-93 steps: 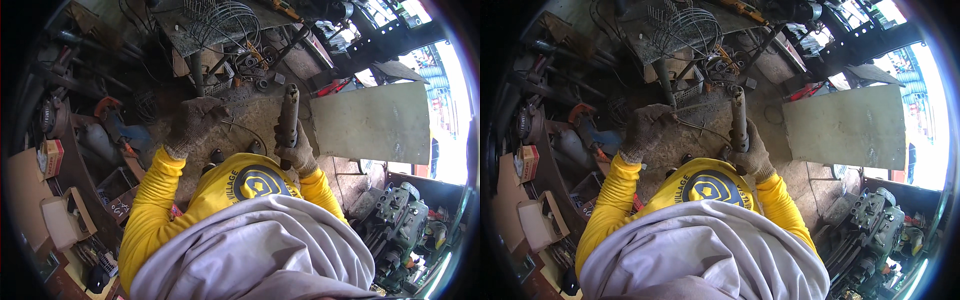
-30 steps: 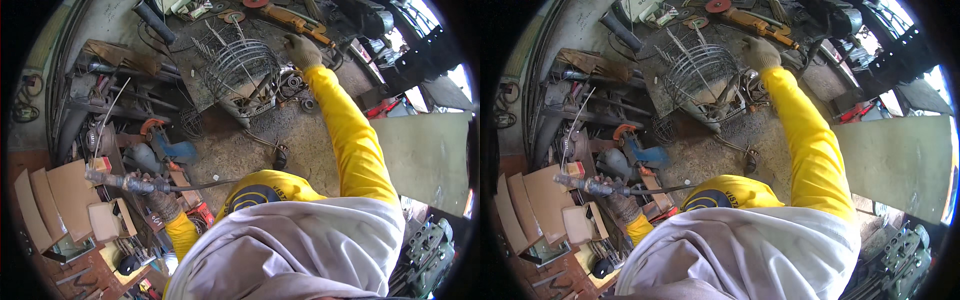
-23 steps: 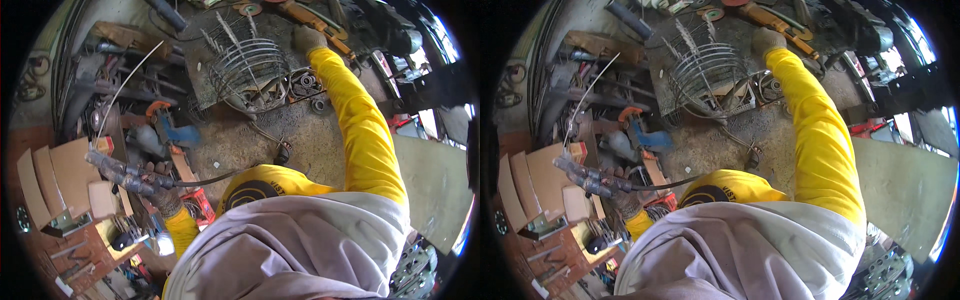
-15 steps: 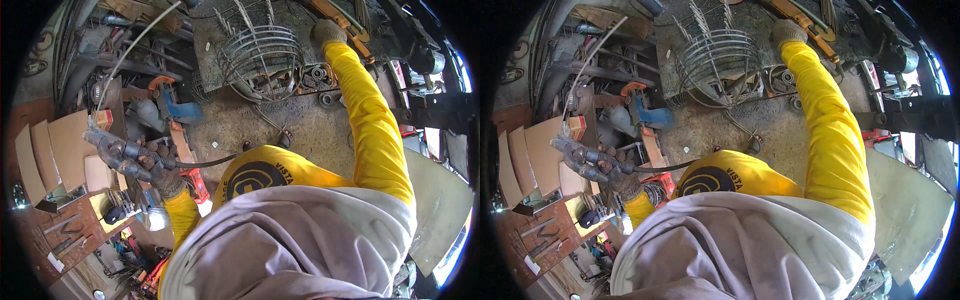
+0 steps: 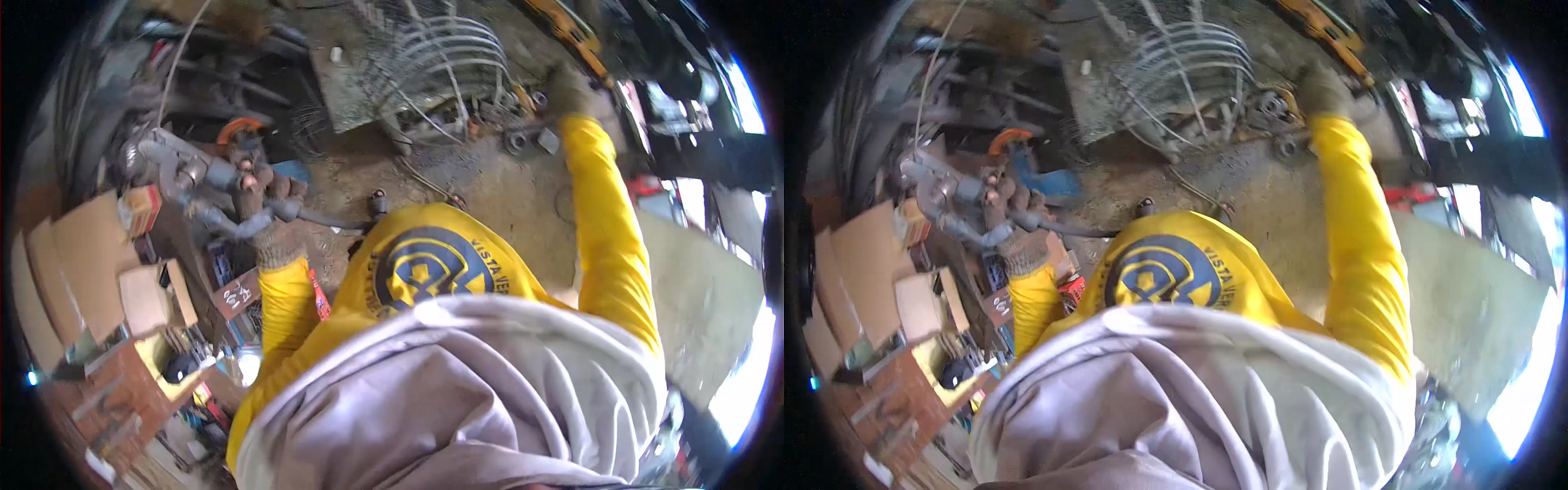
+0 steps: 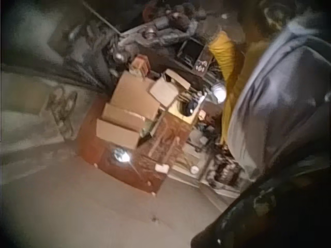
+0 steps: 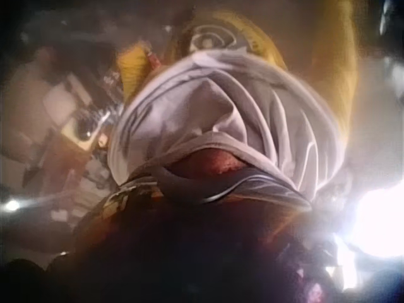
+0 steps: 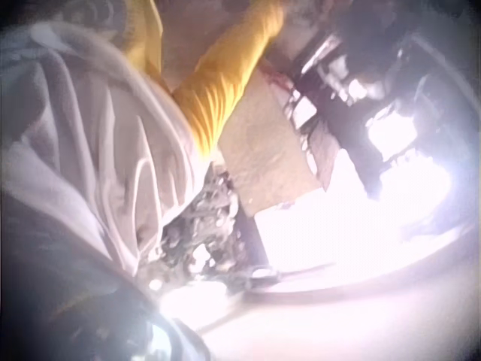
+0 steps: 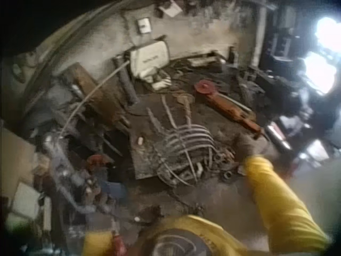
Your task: The person welds metal wires onto a circular frame, then picks up a metal rod and uses a welding tool to attach a small metal piece.
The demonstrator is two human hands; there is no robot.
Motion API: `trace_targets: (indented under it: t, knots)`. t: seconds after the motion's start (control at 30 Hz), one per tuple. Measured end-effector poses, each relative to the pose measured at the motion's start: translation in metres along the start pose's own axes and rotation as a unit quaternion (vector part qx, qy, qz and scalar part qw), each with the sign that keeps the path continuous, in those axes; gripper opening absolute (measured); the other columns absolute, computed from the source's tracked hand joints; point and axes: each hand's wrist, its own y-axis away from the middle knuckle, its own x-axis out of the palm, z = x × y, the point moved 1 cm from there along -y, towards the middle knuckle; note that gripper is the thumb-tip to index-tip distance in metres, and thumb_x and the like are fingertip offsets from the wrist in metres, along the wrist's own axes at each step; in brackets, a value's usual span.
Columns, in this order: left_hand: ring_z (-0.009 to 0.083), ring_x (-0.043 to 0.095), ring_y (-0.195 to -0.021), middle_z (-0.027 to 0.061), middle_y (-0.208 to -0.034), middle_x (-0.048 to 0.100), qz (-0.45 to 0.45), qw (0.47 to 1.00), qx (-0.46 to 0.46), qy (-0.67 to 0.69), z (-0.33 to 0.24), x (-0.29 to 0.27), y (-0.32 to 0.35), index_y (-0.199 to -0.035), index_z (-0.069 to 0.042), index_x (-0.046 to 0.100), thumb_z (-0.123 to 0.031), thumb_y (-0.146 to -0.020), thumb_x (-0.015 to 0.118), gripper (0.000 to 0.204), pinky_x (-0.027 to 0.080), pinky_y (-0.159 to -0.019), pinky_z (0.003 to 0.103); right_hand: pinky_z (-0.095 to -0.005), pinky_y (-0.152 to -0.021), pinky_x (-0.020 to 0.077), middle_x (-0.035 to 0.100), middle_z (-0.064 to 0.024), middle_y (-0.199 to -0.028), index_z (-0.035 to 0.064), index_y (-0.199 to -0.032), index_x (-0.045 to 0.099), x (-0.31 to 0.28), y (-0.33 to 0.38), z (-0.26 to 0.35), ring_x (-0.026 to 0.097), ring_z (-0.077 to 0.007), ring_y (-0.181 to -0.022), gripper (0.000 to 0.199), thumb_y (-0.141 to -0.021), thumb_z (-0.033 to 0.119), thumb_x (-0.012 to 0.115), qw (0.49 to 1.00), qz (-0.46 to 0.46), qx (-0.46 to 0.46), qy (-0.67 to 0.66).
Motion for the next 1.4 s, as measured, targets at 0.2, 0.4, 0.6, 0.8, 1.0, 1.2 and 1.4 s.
trace_targets:
  t: [0.2,0.4,0.6,0.8,1.0,1.2,1.4]
  knots:
    - [0.0075,0.036,-0.061,-0.0102,-0.085,0.051,0.003,0.997,-0.077,-0.013,0.008,-0.008,-0.053,-0.114,-0.015,0.057,-0.020,-0.096,0.063,0.020,0.039,-0.056,0.030,-0.0478,-0.089,0.0518,0.059,-0.0223,-0.122,0.0084,-0.120,0.059,0.064,0.010,0.010,0.063,-0.0421,-0.101,0.033,-0.097,0.030,0.051,0.966,-0.224,0.073,-0.105]
    - [0.0083,0.041,-0.062,-0.0074,-0.079,0.053,0.014,0.986,-0.153,0.057,-0.006,-0.056,-0.079,-0.109,-0.014,0.060,-0.025,-0.093,0.066,0.020,0.037,-0.062,0.031,-0.0419,-0.094,0.0499,0.062,-0.0166,-0.125,0.0210,-0.159,0.015,0.035,0.095,-0.038,0.063,-0.0293,-0.108,0.087,-0.090,0.025,0.068,0.874,-0.242,0.211,-0.364]
    - [0.0141,0.046,-0.066,-0.0033,-0.074,0.055,0.017,0.986,-0.163,0.037,0.008,-0.062,-0.105,-0.103,-0.012,0.061,-0.025,-0.087,0.066,0.022,0.046,-0.080,0.039,-0.0442,-0.096,0.0476,0.068,-0.0228,-0.117,0.0053,-0.124,0.061,0.203,0.371,-0.062,0.064,-0.0379,-0.112,0.054,-0.095,0.050,0.055,0.852,-0.050,0.500,-0.148]
    - [0.0318,0.067,-0.096,0.0053,-0.082,0.067,-0.002,0.988,-0.105,0.112,0.056,-0.074,-0.133,-0.105,-0.010,0.063,-0.037,-0.083,0.058,0.036,0.045,-0.098,0.053,-0.0387,-0.066,0.0553,0.069,-0.0175,-0.086,-0.0055,-0.124,0.058,0.283,0.548,0.009,0.069,-0.0242,-0.073,0.053,-0.095,0.039,0.056,0.660,0.146,0.596,-0.433]
    - [0.0320,0.066,-0.096,0.0056,-0.083,0.067,-0.057,0.991,-0.093,-0.077,0.054,-0.122,-0.150,-0.106,-0.010,0.063,-0.037,-0.083,0.059,0.036,0.045,-0.098,0.053,-0.0375,-0.069,0.0544,0.070,-0.0170,-0.089,-0.0027,-0.125,0.060,0.324,0.530,-0.036,0.068,-0.0237,-0.072,0.053,-0.094,0.040,0.055,0.628,0.186,0.594,-0.467]
    - [0.0322,0.066,-0.096,0.0061,-0.085,0.067,-0.118,0.953,-0.050,-0.274,0.084,-0.113,-0.134,-0.106,-0.010,0.063,-0.038,-0.083,0.059,0.036,0.045,-0.097,0.053,-0.0402,-0.073,0.0545,0.070,-0.0170,-0.101,0.0015,-0.122,0.063,0.459,0.436,-0.163,0.068,-0.0290,-0.080,0.042,-0.096,0.033,0.053,0.809,0.261,0.369,-0.377]
    - [0.0324,0.065,-0.097,0.0065,-0.087,0.067,-0.151,0.901,-0.014,-0.407,0.124,-0.111,-0.117,-0.107,-0.010,0.063,-0.038,-0.083,0.060,0.037,0.045,-0.096,0.054,-0.0413,-0.096,0.0500,0.066,-0.0167,-0.124,0.0106,-0.125,0.065,0.593,0.350,-0.236,0.063,-0.0349,-0.114,0.040,-0.091,0.031,0.057,0.866,0.297,0.285,-0.284]
